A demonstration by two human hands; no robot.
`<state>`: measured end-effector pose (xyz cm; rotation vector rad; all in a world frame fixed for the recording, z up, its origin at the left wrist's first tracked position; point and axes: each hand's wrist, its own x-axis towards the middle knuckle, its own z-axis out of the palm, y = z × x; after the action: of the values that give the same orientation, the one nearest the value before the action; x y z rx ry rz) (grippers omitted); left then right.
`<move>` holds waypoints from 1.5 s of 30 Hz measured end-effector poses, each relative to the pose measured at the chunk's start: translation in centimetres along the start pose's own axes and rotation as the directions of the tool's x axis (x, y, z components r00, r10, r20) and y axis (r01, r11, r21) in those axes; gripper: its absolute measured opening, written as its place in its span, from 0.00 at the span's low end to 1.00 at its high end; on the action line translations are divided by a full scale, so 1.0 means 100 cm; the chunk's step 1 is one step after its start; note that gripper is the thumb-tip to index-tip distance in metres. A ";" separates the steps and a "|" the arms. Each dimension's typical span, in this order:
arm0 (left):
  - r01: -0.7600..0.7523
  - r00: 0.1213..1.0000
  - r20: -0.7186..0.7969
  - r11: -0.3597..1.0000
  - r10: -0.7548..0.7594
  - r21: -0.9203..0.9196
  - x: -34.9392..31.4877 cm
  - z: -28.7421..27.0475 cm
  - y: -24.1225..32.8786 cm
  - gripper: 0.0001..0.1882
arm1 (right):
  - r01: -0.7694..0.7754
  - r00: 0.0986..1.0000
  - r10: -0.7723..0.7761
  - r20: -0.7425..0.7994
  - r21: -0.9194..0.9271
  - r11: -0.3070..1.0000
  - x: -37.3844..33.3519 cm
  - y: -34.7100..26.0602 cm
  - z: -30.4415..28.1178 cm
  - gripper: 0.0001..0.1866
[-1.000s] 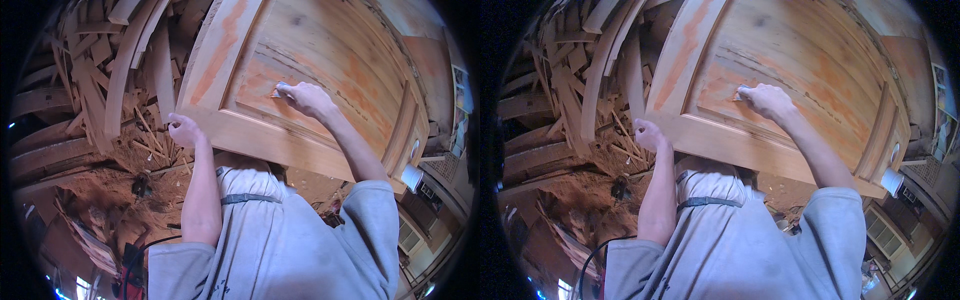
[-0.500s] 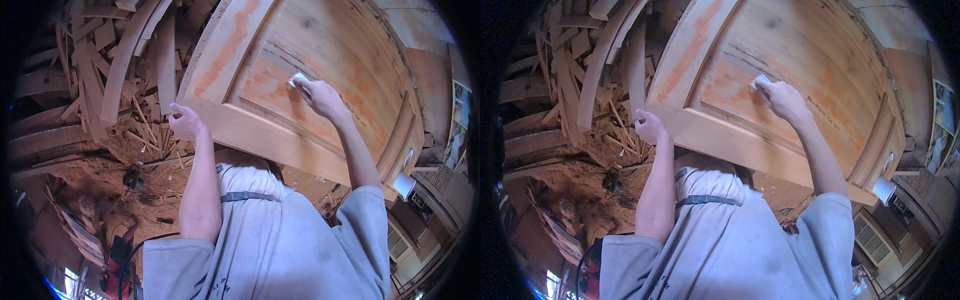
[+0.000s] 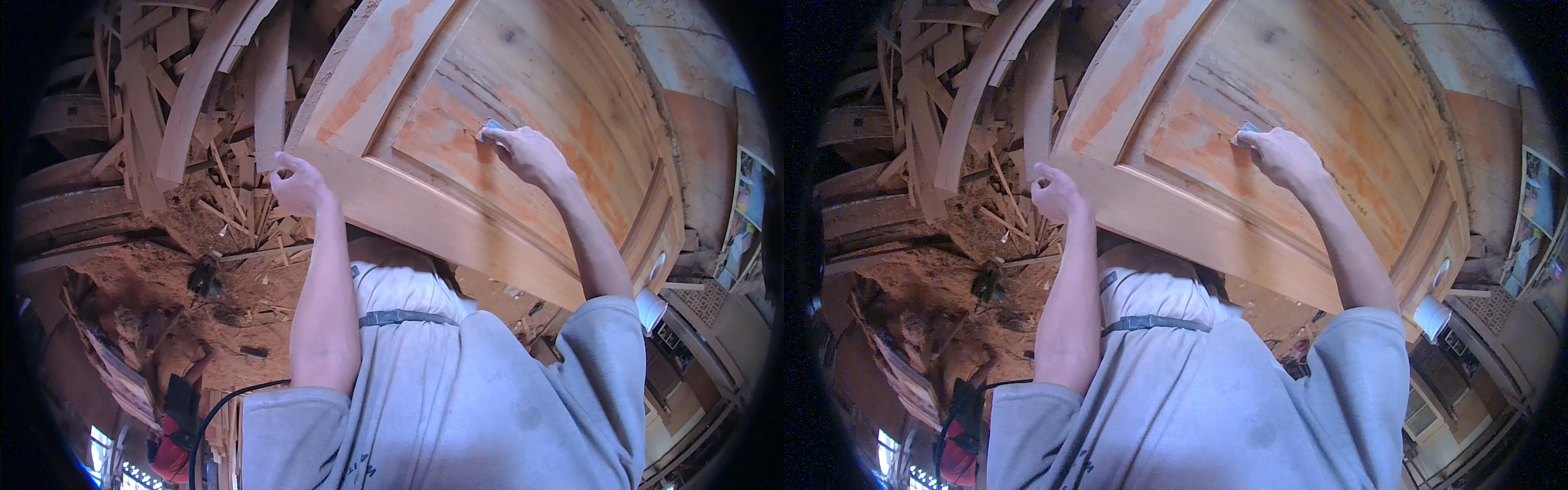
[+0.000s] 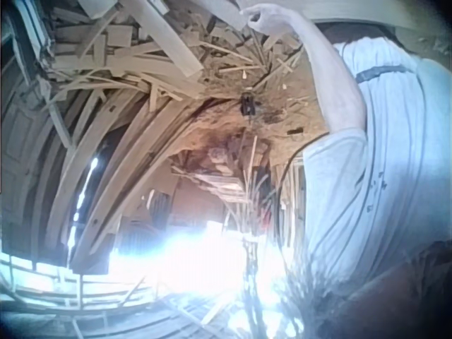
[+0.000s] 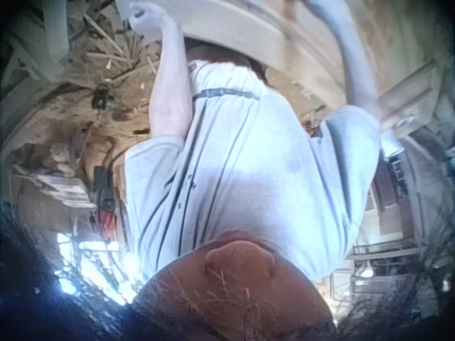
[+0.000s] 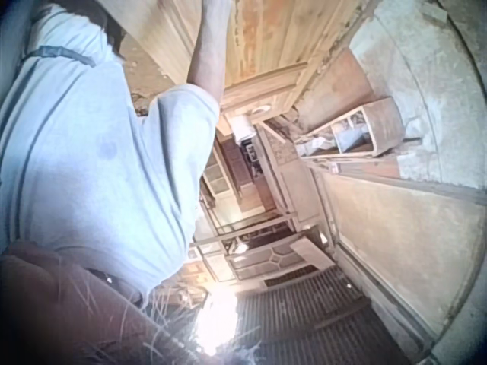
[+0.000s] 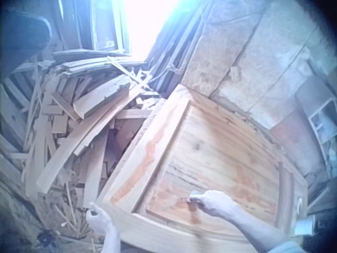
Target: The person applies wood putty to cracks and joints in a wooden door using a scraper. They scoop putty from a bucket and smooth it across different sections of the door surface.
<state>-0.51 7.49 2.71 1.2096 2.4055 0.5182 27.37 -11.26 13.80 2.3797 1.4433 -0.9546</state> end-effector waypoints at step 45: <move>-0.006 0.998 0.067 1.000 0.004 0.023 -0.007 -0.002 0.006 0.32 | -0.034 0.631 0.735 -0.248 0.938 0.345 0.007 -0.125 0.108 0.25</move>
<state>0.21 7.23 3.31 1.2231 2.3587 0.4457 12.46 -9.55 6.98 3.9224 0.1119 -0.8310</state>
